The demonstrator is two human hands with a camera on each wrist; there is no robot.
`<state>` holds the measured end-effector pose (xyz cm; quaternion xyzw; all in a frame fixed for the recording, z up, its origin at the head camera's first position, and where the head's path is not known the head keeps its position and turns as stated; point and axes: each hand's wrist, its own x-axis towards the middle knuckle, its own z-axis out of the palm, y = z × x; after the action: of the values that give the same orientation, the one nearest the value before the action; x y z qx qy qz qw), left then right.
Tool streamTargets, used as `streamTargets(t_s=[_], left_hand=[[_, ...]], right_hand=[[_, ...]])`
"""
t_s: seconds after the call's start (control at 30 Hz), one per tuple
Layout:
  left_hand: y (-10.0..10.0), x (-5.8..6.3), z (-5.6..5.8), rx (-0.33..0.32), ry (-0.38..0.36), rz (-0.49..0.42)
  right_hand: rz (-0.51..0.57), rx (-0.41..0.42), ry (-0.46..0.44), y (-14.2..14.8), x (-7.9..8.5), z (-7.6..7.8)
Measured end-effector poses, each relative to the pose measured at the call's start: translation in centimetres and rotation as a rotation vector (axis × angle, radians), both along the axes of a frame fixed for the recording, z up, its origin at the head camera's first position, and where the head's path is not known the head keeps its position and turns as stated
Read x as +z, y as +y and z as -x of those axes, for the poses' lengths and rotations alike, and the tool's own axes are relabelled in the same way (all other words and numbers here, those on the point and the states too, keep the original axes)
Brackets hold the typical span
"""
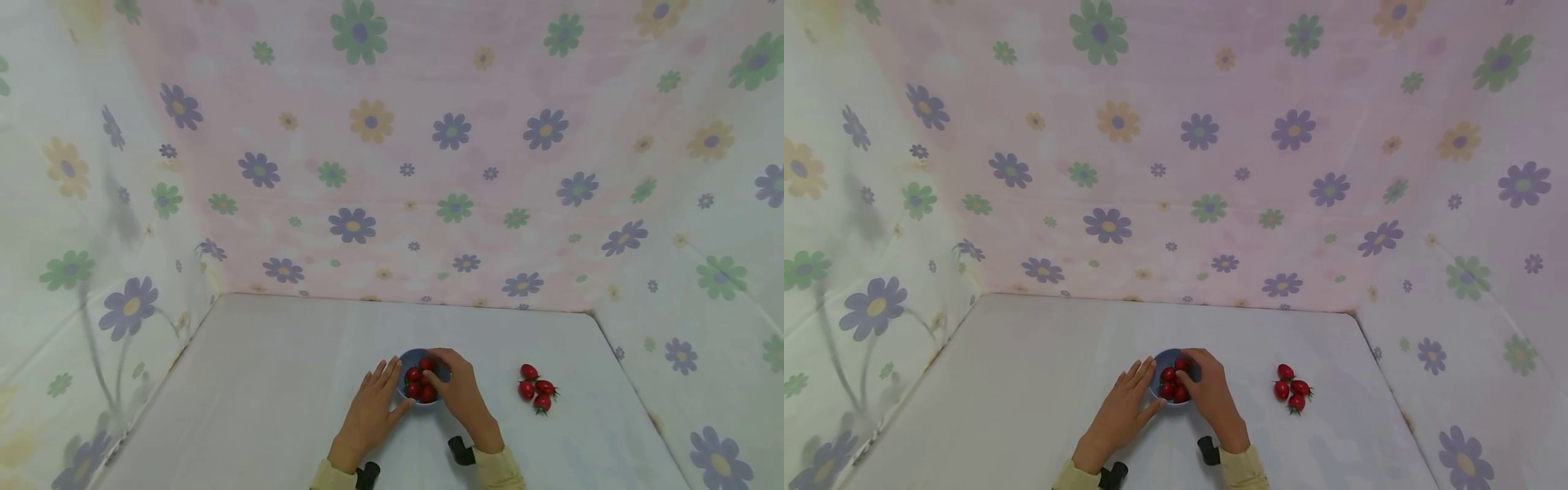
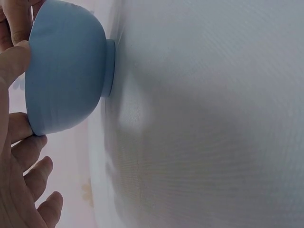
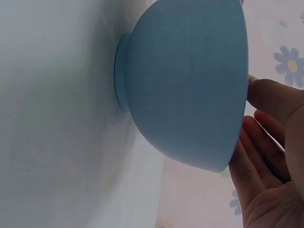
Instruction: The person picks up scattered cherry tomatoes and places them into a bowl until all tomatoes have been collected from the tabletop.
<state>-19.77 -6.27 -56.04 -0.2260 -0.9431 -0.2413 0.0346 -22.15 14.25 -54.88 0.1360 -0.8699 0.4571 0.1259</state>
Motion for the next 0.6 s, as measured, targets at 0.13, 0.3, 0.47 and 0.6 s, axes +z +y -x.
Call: streamTargets(t_s=[0.13,0.3,0.47,0.6], left_hand=[[0.0,0.0,0.0,-0.002,0.001,0.0],[0.0,0.1,0.0,-0.005,0.001,0.015],[-0.1,0.0,0.0,-0.005,0.0,0.03],[0.0,-0.1,0.0,-0.002,0.001,0.027]], right_hand=[[0.013,-0.001,0.021,0.2,0.0,-0.3],[0.031,0.005,0.058,0.3,0.0,-0.8],[0.048,-0.01,0.055,0.4,0.0,-1.1],[0.062,-0.031,0.053,0.6,-0.2,-1.4]])
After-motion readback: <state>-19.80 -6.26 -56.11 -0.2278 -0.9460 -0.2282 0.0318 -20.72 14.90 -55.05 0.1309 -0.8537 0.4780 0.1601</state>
